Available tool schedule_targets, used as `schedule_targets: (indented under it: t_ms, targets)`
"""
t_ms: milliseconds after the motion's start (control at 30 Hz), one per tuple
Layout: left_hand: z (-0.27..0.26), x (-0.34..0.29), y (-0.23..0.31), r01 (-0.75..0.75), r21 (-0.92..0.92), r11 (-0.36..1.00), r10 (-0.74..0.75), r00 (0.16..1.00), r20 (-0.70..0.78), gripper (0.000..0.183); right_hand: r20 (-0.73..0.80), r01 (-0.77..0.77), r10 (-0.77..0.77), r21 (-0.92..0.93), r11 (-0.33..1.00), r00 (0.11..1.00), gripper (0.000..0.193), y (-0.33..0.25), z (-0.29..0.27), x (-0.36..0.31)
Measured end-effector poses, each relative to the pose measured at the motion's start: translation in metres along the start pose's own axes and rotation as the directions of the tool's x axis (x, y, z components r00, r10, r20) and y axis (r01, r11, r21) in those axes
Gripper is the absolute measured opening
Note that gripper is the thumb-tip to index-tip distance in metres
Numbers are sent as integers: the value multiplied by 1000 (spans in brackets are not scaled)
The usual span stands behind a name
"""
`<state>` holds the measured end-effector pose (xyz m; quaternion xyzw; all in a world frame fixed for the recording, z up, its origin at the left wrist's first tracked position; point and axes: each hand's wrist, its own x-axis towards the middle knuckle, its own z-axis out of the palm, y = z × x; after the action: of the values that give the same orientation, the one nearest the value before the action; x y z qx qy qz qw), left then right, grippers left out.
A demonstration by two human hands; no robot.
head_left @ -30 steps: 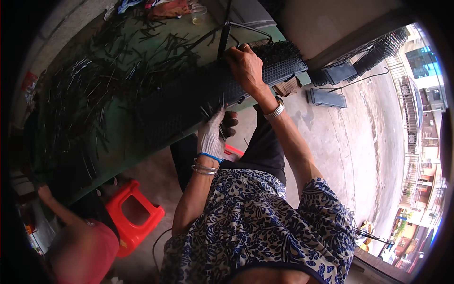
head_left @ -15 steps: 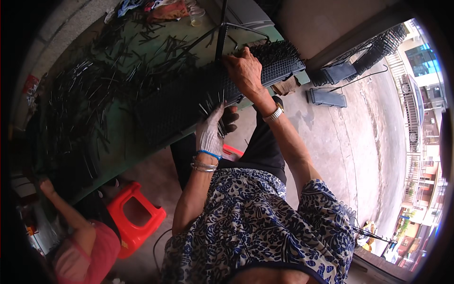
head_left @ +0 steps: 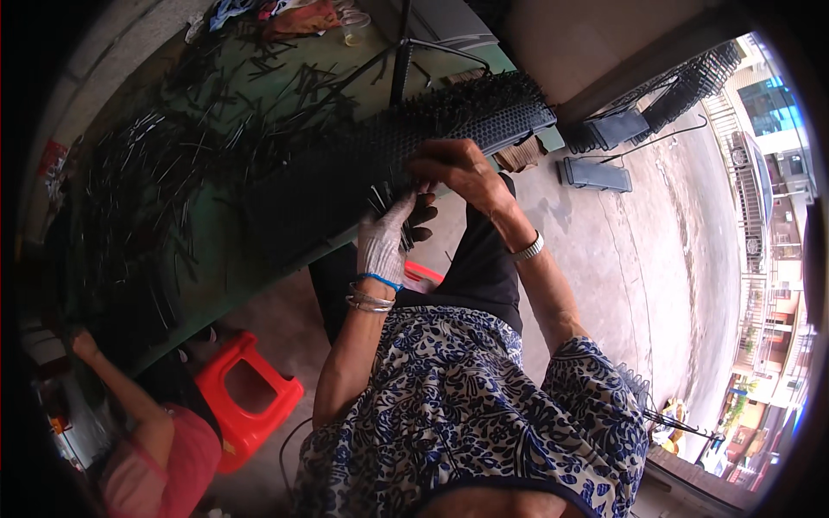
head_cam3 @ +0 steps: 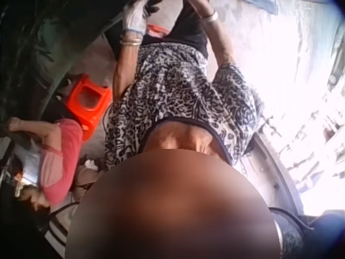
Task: Inserting thin metal strips into a black metal mesh panel to assemble a component.
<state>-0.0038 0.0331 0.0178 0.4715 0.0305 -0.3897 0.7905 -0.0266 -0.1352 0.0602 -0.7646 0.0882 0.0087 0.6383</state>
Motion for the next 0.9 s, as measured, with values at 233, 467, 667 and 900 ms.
schedule_targets:
  t_ms: [233, 467, 667, 900]
  targets:
    - [-12, 7, -10, 168, -267, 949, -166, 986, 30, 28, -515, 232, -452, -436, 870, 728, 10, 13, -8, 30]
    - [-17, 14, -25, 196, -407, 892, -188, 980, 60, 22, -481, 244, -646, -657, 713, 592, 8, 29, -3, 53]
    - [-19, 6, -20, 246, -385, 890, -237, 969, 71, 21, -503, 207, -605, -638, 741, 617, 9, 27, -3, 51]
    - [-15, 4, -21, 218, -437, 873, -223, 974, 40, 17, -381, 240, -617, -683, 690, 689, 13, 28, -16, 53]
